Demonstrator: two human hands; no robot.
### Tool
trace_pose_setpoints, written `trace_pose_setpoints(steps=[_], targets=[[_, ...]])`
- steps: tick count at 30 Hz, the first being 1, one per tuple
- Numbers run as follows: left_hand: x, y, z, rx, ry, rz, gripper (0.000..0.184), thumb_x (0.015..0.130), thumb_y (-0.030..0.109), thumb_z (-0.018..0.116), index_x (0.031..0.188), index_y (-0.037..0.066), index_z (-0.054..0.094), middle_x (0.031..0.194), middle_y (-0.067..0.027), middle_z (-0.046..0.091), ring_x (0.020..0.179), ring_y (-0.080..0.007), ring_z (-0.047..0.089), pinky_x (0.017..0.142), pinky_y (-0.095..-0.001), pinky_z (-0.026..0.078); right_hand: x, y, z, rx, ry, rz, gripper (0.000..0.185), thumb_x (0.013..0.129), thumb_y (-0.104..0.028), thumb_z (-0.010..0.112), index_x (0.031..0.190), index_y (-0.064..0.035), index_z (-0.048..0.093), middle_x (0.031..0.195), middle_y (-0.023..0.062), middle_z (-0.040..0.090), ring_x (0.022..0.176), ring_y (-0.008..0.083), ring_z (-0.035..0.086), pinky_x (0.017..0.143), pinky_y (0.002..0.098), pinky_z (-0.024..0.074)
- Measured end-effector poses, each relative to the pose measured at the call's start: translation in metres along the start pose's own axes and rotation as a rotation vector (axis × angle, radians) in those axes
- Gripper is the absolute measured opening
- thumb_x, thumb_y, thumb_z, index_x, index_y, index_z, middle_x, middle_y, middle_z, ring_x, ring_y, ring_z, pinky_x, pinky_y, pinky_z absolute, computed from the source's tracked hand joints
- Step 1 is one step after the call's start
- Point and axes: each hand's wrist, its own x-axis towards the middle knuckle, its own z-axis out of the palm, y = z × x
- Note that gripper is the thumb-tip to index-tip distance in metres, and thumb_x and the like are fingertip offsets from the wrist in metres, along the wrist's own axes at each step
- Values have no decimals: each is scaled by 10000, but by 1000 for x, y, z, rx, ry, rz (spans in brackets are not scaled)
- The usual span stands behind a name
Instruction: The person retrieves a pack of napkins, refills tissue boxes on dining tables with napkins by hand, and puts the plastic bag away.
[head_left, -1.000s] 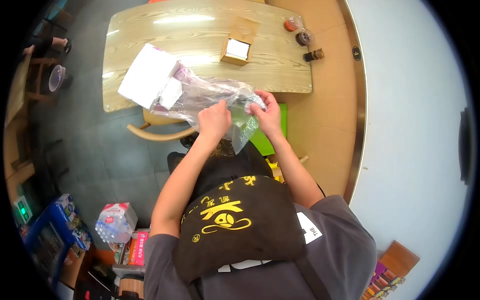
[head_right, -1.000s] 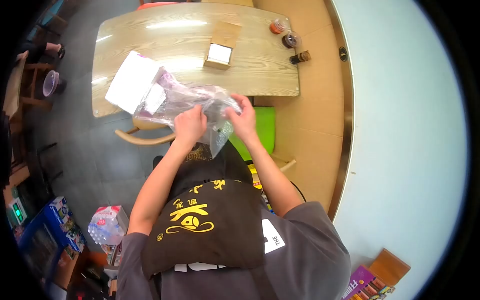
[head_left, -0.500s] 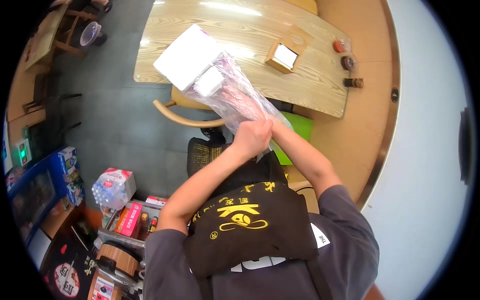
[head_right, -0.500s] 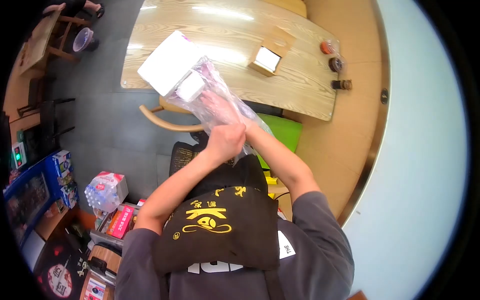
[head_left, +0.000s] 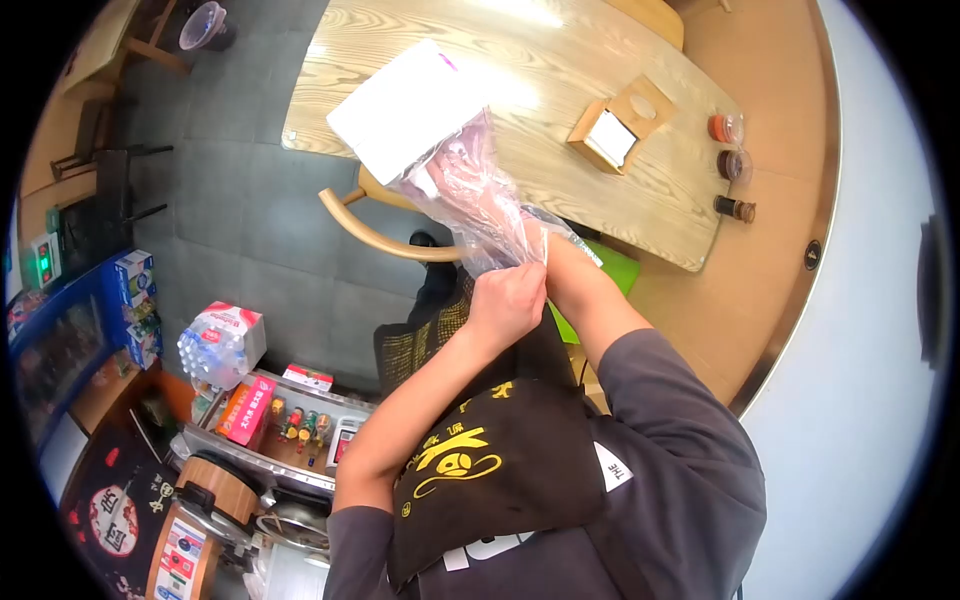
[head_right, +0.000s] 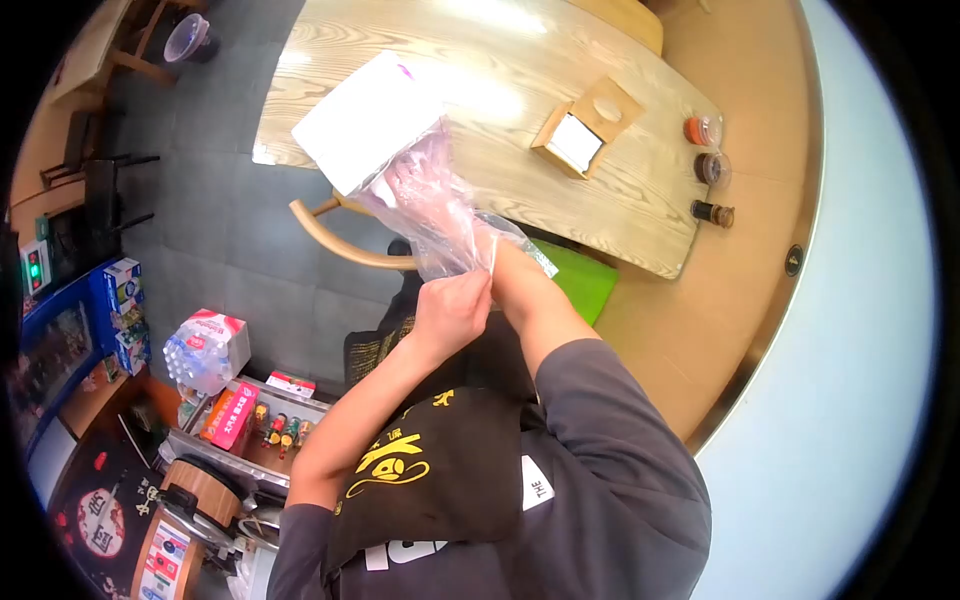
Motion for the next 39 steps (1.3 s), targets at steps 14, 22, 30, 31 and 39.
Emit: trace_pose_setpoints(steps=[14, 22, 30, 31, 39], targets=[[33, -6, 11, -60, -8, 11, 101, 839, 140, 588, 782, 59, 567, 666, -163, 603, 643, -388, 618, 558, -478, 470, -140, 12, -163, 494, -351, 470, 543, 803, -194, 642, 1302, -59, 474, 1155, 245, 615, 1063, 381, 596, 925, 435, 478], [37, -63, 44, -134, -271, -136, 156, 870, 148, 569, 959, 28, 615, 764, -176, 642, 724, -328, 650, 637, -396, 514, -181, -25, -273, 908, 330, 887, 610, 764, -100, 658, 1326, -22, 434, 1124, 126, 620, 1038, 200, 611, 895, 329, 492], [43, 45, -49, -1109, -360, -443, 547, 946, 208, 590, 1405, 35, 347, 1074, -70, 602, 992, -139, 577, 812, -255, 475, -165, -47, -260, 1332, 544, 764, 712, 801, -105, 708, 1406, -19, 343, 1268, 128, 533, 1192, 206, 511, 1021, 339, 409], [44, 42, -48, -1087, -351, -445, 547, 946, 208, 590, 1405, 35, 347, 1074, -70, 602, 992, -139, 577, 812, -255, 475, -161, -51, -256, 1359, 550, 754, 742, 811, -115, 712, 1430, -20, 315, 1270, 131, 532, 1199, 215, 508, 1023, 339, 407], [21, 7, -41, -974, -209, -361, 558, 928, 73, 582, 1434, 21, 354, 1263, -114, 555, 1126, -192, 549, 955, -336, 455, -141, -62, -245, 1321, 494, 719, 569, 880, -79, 646, 1409, -76, 436, 1212, 74, 578, 1105, 164, 557, 961, 319, 466]])
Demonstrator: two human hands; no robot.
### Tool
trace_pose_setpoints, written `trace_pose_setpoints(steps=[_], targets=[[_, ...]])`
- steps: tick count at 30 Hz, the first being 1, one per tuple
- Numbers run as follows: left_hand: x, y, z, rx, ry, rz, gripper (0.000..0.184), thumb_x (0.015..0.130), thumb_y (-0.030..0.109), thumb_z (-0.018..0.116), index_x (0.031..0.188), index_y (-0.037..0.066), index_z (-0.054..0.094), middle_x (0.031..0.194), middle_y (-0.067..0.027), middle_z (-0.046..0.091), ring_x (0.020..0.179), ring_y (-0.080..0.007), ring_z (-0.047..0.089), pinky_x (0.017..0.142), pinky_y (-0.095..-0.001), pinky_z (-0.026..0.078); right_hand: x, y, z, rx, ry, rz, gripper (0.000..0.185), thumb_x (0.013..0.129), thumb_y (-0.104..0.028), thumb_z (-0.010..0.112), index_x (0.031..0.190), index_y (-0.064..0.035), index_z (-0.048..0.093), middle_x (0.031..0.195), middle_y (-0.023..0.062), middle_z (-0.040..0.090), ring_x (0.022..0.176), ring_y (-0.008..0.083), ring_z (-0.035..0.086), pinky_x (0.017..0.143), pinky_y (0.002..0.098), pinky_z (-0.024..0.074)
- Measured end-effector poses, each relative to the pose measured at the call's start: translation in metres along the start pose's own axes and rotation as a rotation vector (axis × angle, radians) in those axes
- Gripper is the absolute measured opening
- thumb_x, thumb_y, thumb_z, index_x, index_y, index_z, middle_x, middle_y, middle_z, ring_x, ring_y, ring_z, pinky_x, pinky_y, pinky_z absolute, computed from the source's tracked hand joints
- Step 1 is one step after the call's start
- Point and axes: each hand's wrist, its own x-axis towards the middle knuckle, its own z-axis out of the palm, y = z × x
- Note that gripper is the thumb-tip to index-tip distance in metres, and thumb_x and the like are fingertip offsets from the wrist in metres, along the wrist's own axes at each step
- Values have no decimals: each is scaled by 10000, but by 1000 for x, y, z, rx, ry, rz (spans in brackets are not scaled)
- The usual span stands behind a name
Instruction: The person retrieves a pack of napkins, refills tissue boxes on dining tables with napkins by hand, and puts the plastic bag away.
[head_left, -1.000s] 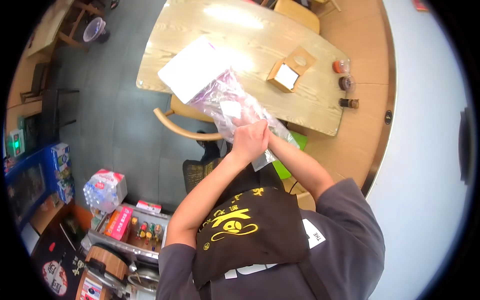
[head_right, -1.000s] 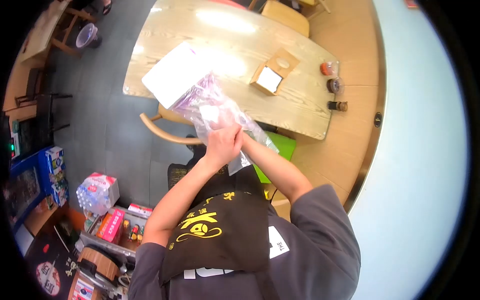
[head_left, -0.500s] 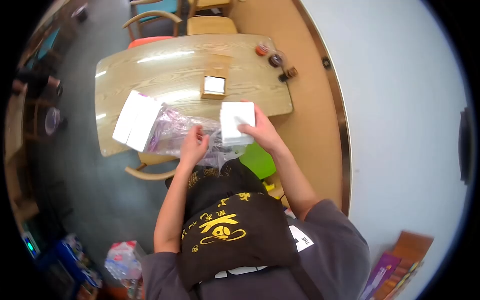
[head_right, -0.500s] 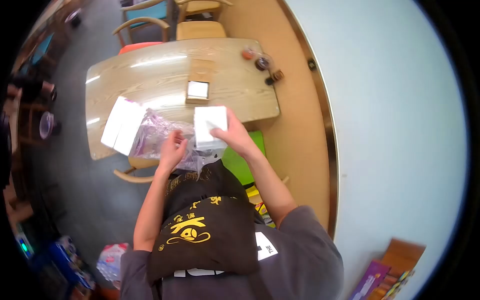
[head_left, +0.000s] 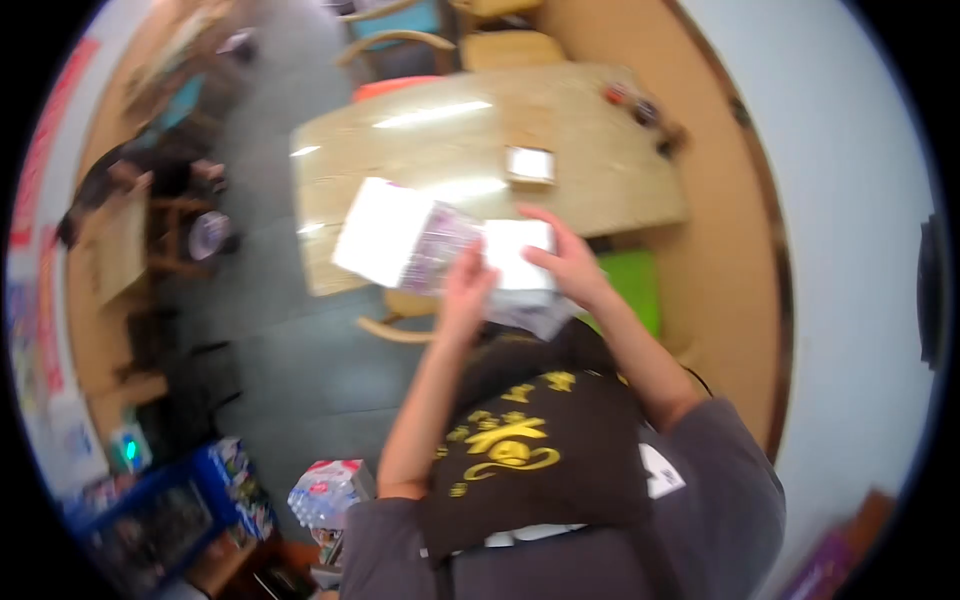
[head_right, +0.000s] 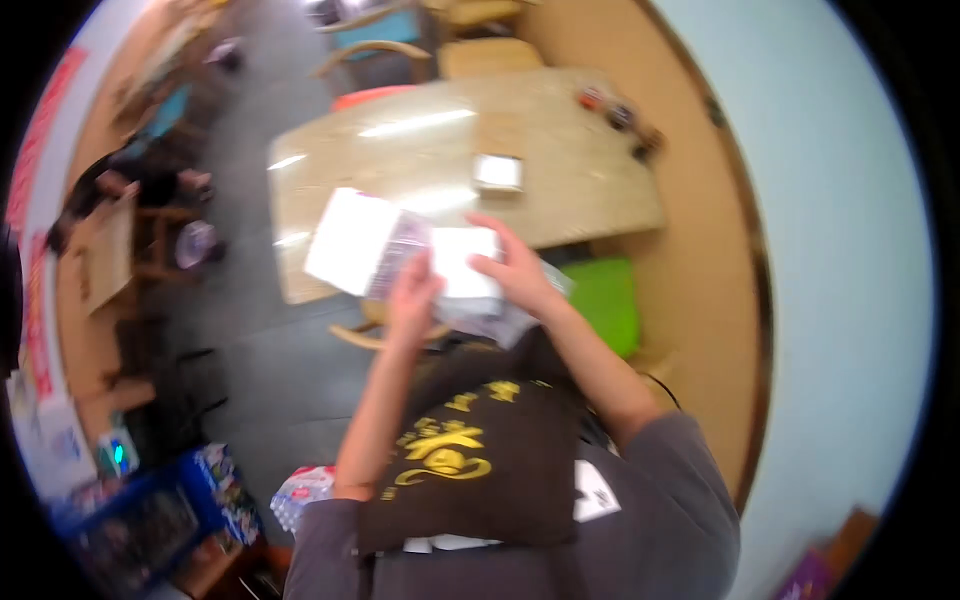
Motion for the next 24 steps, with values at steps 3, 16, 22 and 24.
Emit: trace_pose_setpoints(steps=[3, 16, 22, 24], targets=[[-19, -1, 0, -574, -35, -30, 596, 947, 191, 579, 1464, 66, 312, 1410, -129, 462, 1301, -230, 450, 1080, -385, 377, 1, 10, 21, 158, 150, -78, 477, 843, -33, 661, 1293, -32, 505, 1195, 96, 597, 1095, 180, 579, 957, 326, 471], [-24, -25, -12, -1, 144, 33, 506, 916, 165, 643, 1357, 25, 438, 1243, -96, 577, 1128, -188, 560, 956, -339, 461, -2, 14, 52, -91, -86, -61, 726, 864, -60, 655, 1481, -93, 274, 1306, 126, 491, 1165, 213, 519, 978, 338, 445], [-38, 13, -9, -114, 3, -99, 383, 979, 134, 561, 1317, 4, 437, 1192, -96, 595, 1075, -158, 586, 906, -310, 500, -12, 14, 27, 110, -176, 215, 573, 869, -127, 700, 1365, -23, 434, 1145, 81, 610, 1016, 150, 602, 871, 293, 494], [-31, 5, -5, -83, -61, -140, 365, 978, 140, 566, 1296, 5, 451, 1178, -86, 594, 1050, -146, 582, 891, -304, 496, -16, 17, 16, 187, -183, 314, 432, 853, -153, 722, 1214, 11, 550, 1051, 76, 651, 969, 165, 629, 829, 303, 513]])
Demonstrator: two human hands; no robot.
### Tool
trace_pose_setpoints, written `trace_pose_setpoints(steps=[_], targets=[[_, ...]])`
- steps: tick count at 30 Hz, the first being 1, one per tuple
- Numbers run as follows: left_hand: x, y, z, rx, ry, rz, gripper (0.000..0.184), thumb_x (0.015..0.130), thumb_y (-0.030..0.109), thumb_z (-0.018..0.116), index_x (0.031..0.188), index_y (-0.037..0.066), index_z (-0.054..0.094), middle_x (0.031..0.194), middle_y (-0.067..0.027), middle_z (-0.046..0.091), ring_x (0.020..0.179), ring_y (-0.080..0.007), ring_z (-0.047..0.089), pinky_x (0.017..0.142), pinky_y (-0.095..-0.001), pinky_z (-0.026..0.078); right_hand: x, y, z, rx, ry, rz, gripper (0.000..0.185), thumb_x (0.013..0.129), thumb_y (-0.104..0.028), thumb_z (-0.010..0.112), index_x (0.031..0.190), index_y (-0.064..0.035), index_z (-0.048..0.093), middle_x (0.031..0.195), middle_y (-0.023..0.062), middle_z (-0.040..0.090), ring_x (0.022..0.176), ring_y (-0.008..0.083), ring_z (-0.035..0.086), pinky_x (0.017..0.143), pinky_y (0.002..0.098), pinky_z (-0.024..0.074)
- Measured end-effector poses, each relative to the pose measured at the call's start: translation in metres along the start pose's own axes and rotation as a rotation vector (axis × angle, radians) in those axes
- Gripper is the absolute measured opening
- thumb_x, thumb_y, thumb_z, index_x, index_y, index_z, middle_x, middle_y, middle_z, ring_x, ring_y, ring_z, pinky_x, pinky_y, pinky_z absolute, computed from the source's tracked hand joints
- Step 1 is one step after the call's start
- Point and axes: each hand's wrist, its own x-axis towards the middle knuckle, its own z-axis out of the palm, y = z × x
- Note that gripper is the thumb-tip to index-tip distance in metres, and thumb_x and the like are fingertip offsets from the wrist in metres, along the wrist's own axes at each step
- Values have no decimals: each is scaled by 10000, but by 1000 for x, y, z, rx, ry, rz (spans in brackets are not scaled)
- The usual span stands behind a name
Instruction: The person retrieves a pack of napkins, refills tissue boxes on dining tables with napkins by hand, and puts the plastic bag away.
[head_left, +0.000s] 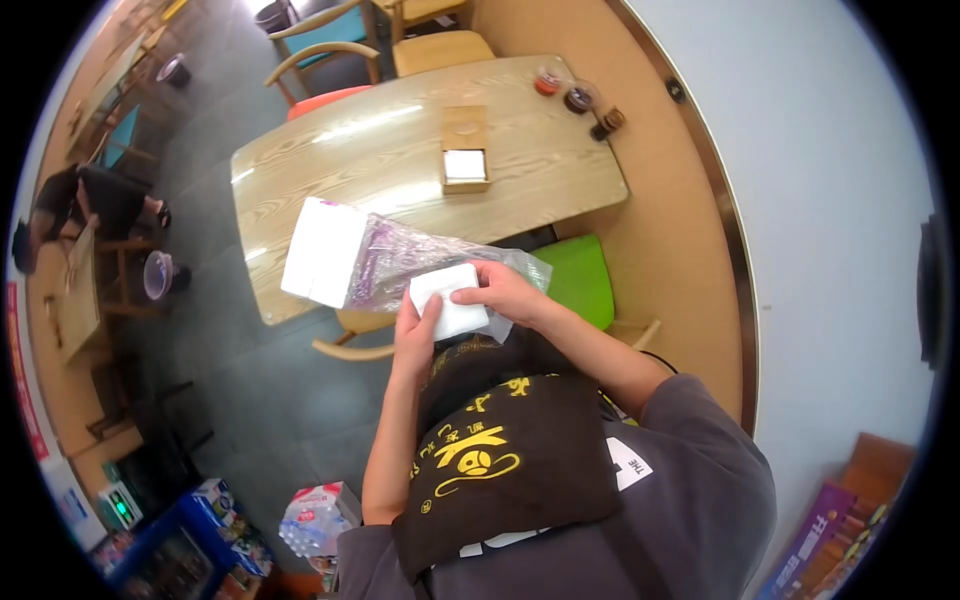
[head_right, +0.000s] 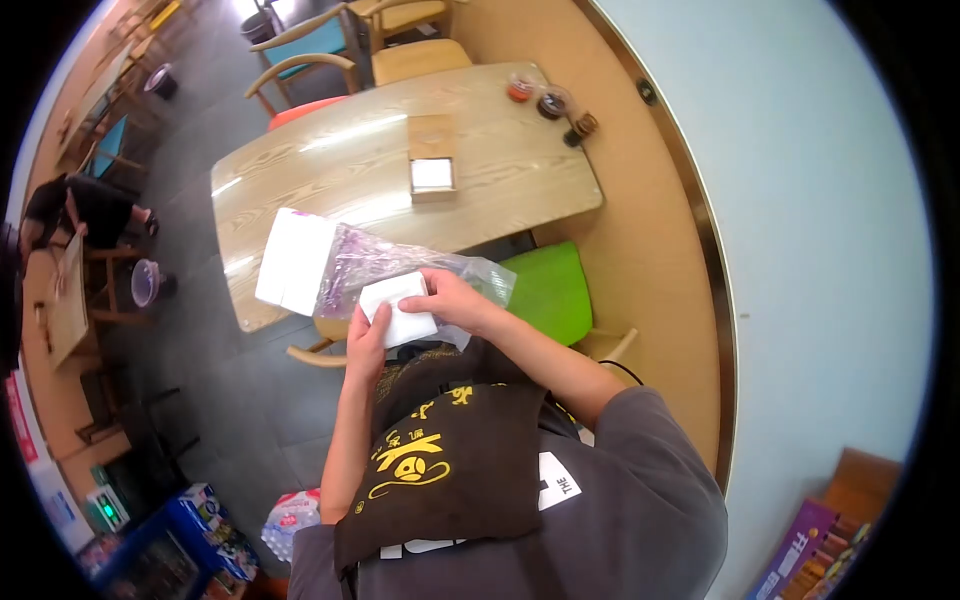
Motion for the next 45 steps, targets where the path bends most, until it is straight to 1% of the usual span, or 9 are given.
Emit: trace_pose_setpoints(steps=[4, 8, 10, 16, 19, 22, 31, 34, 45], targets=[[22, -25, 0, 220, 27, 53, 298, 969, 153, 586, 1222, 23, 497, 1155, -74, 579, 987, -132, 570, 843, -289, 491, -1, 16, -22, -41, 150, -25, 340, 835, -133, 730, 1126, -24, 595, 1044, 58, 652, 919, 131, 628, 808, 290, 511], [45, -30, 13, 234, 282, 19, 301, 968, 205, 590, 1202, 43, 492, 1178, -87, 551, 1015, -160, 553, 864, -325, 483, 22, 4, -41, -728, 549, -492, 400, 715, -99, 757, 1066, -34, 576, 1013, 105, 644, 910, 250, 648, 777, 320, 512], [55, -26, 23, -413, 150, -241, 395, 967, 248, 578, 1283, 47, 452, 1251, -111, 519, 1114, -204, 529, 926, -372, 462, 33, -6, -48, -1058, 507, -774, 442, 620, -70, 743, 1028, -53, 573, 1056, 120, 624, 932, 317, 623, 772, 365, 518], [119, -19, 44, -179, 300, -161, 517, 960, 223, 575, 1391, 24, 371, 1308, -133, 506, 1213, -249, 507, 998, -424, 433, 75, -16, -76, -832, 250, -699, 670, 646, -125, 779, 1221, -16, 454, 1202, 171, 550, 1077, 352, 562, 897, 420, 486], [134, -27, 31, 55, 336, -113, 471, 933, 104, 607, 1352, 13, 412, 1274, -119, 548, 1169, -211, 538, 1018, -355, 409, 90, -15, -96, -193, 53, -317, 765, 764, -244, 795, 1362, 16, 394, 1246, 179, 540, 1151, 289, 550, 963, 379, 457], [144, -32, 35, 52, 360, -111, 422, 926, 72, 611, 1312, 4, 455, 1271, -103, 551, 1171, -183, 525, 1015, -341, 401, 107, -9, -122, -110, 31, -107, 693, 800, -239, 776, 1361, -9, 440, 1274, 121, 528, 1158, 210, 534, 953, 341, 454], [169, -31, 36, 299, 295, -28, 471, 880, 22, 659, 1307, -23, 464, 1353, -129, 486, 1212, -178, 499, 1010, -325, 409, 129, -22, -139, -106, 29, -140, 490, 818, -199, 756, 1221, 7, 569, 1100, 80, 585, 1007, 156, 583, 779, 297, 515], [170, -17, 39, 244, 314, -116, 398, 875, 23, 668, 1243, -28, 523, 1390, -154, 449, 1213, -187, 502, 1012, -331, 408, 130, -23, -135, -213, 9, -160, 435, 835, -114, 736, 1219, 9, 571, 1143, 70, 566, 1062, 137, 548, 864, 285, 480], [161, -2, 20, 322, 241, 62, 283, 901, 59, 649, 1156, -50, 595, 1394, -147, 449, 1188, -171, 518, 967, -313, 442, 125, -36, -101, -310, 74, -217, 546, 784, -189, 789, 1231, 7, 543, 1129, 93, 588, 1044, 171, 577, 886, 318, 486]])
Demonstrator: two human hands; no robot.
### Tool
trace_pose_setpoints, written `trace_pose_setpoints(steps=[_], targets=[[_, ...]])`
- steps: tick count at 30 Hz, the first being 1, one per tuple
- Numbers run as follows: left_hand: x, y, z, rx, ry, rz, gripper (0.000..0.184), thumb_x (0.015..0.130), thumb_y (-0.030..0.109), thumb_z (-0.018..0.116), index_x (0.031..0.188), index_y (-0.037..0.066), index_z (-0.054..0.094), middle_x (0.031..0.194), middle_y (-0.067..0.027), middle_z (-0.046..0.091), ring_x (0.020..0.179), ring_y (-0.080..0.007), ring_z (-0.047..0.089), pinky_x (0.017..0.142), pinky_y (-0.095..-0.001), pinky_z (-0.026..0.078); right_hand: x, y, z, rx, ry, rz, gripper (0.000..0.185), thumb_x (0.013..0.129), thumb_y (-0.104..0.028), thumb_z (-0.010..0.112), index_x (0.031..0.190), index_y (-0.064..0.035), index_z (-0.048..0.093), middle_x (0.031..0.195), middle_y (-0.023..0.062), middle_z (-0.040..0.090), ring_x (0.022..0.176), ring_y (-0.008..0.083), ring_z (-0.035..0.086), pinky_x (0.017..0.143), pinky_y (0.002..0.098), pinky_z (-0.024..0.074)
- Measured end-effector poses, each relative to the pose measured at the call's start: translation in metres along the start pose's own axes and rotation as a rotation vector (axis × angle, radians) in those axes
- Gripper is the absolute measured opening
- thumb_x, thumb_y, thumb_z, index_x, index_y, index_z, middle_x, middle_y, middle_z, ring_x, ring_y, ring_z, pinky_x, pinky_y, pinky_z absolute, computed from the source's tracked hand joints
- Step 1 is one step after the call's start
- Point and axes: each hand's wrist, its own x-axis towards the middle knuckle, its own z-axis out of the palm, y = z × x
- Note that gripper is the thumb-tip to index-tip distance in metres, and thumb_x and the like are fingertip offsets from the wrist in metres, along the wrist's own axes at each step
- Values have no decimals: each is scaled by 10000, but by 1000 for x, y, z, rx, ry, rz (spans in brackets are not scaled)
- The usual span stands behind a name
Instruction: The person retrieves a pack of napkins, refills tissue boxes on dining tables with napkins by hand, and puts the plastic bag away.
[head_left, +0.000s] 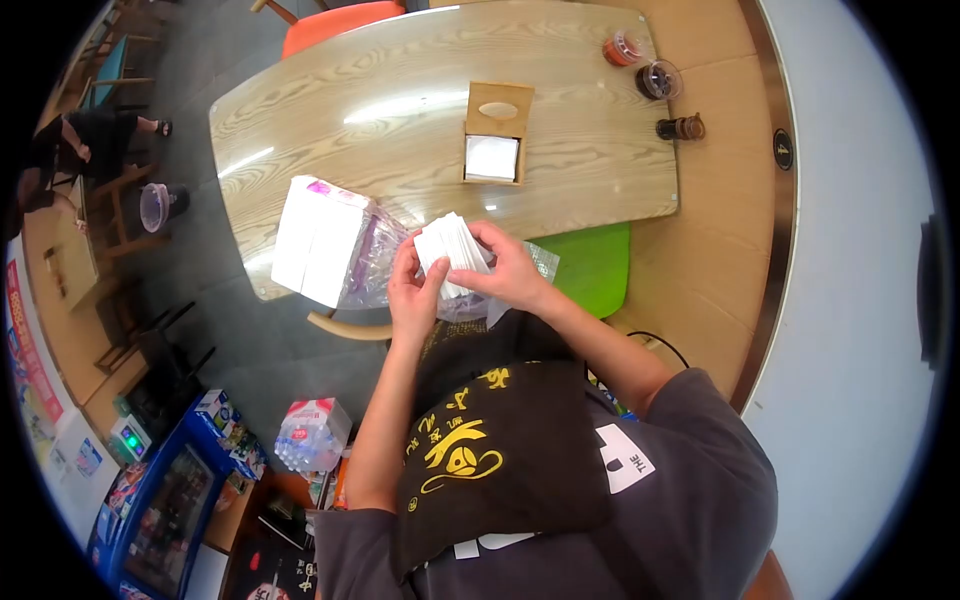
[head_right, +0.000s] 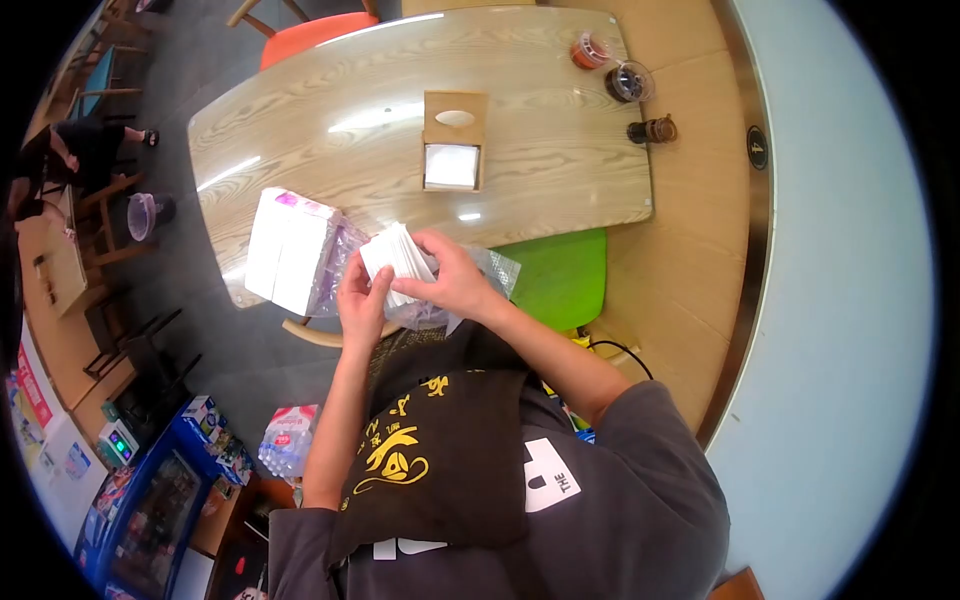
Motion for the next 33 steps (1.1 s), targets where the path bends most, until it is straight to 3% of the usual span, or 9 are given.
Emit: trace_pose_setpoints(steps=[1, 3, 9, 16, 19, 21, 22, 25, 33], targets=[[0, -1, -2, -6, -1, 6, 283, 901, 59, 649, 1156, -50, 595, 1394, -147, 449, 1188, -171, 518, 967, -313, 442, -1, -3, 4, -2, 26, -6, 548, 772, -213, 794, 1210, 16, 556, 1102, 118, 599, 1023, 204, 590, 876, 331, 486], [-1, -5, -7, 97, -14, 84, 395, 920, 55, 621, 1287, -44, 513, 1198, -74, 593, 1079, -137, 561, 931, -284, 442, -2, -4, 11, 0, 44, -4, 531, 776, -203, 786, 1204, 17, 559, 1096, 120, 603, 1016, 208, 595, 878, 332, 485], [-7, -2, -16, -96, -34, -25, 373, 891, 47, 651, 1236, -36, 535, 1230, -115, 574, 1089, -150, 571, 920, -296, 465, -7, -2, 23, 15, 128, 3, 404, 795, -135, 722, 1148, 14, 593, 1058, 124, 630, 987, 220, 613, 874, 327, 484], [-12, 1, -16, 16, -81, -13, 383, 873, 47, 641, 1225, -23, 510, 1125, -77, 607, 1038, -132, 582, 901, -284, 468, -16, -4, 30, -68, 174, -27, 337, 800, -92, 679, 1115, 9, 612, 1039, 118, 651, 971, 205, 623, 857, 318, 487], [-12, -5, -23, -260, -82, -125, 403, 854, 34, 558, 1248, -21, 496, 1159, -113, 603, 1078, -185, 592, 941, -326, 471, -21, 0, 30, 8, 242, 92, 318, 806, -64, 648, 1111, 16, 611, 1018, 103, 670, 942, 172, 627, 845, 308, 493], [-8, 0, -29, -756, -96, -267, 469, 805, 51, 505, 1268, -14, 485, 1222, -159, 579, 1157, -263, 568, 1007, -404, 447, -22, 2, 24, 93, 272, 90, 323, 817, -41, 634, 1132, 26, 601, 1014, 79, 670, 922, 142, 625, 834, 286, 496], [-7, -3, -35, -836, -100, -317, 536, 783, 101, 518, 1302, -19, 457, 1282, -179, 546, 1228, -314, 521, 1063, -455, 400, -23, 1, 21, 181, 299, 87, 329, 829, -18, 619, 1152, 36, 591, 1010, 55, 671, 903, 111, 624, 823, 264, 500], [-6, -12, -48, -1037, -217, -383, 630, 769, 157, 558, 1352, -33, 415, 1319, -172, 531, 1250, -321, 507, 1091, -433, 373, -30, -12, 13, 212, 347, 126, 315, 815, -22, 598, 1123, 44, 601, 1027, 83, 678, 935, 135, 627, 838, 286, 498], [2, -27, -41, -1071, -312, -356, 609, 802, 119, 587, 1365, -23, 404, 1325, -156, 530, 1251, -301, 511, 1066, -427, 406, -43, -44, 10, -109, 455, -8, 297, 798, -40, 604, 1083, 45, 602, 950, 96, 694, 887, 136, 642, 810, 284, 505]])
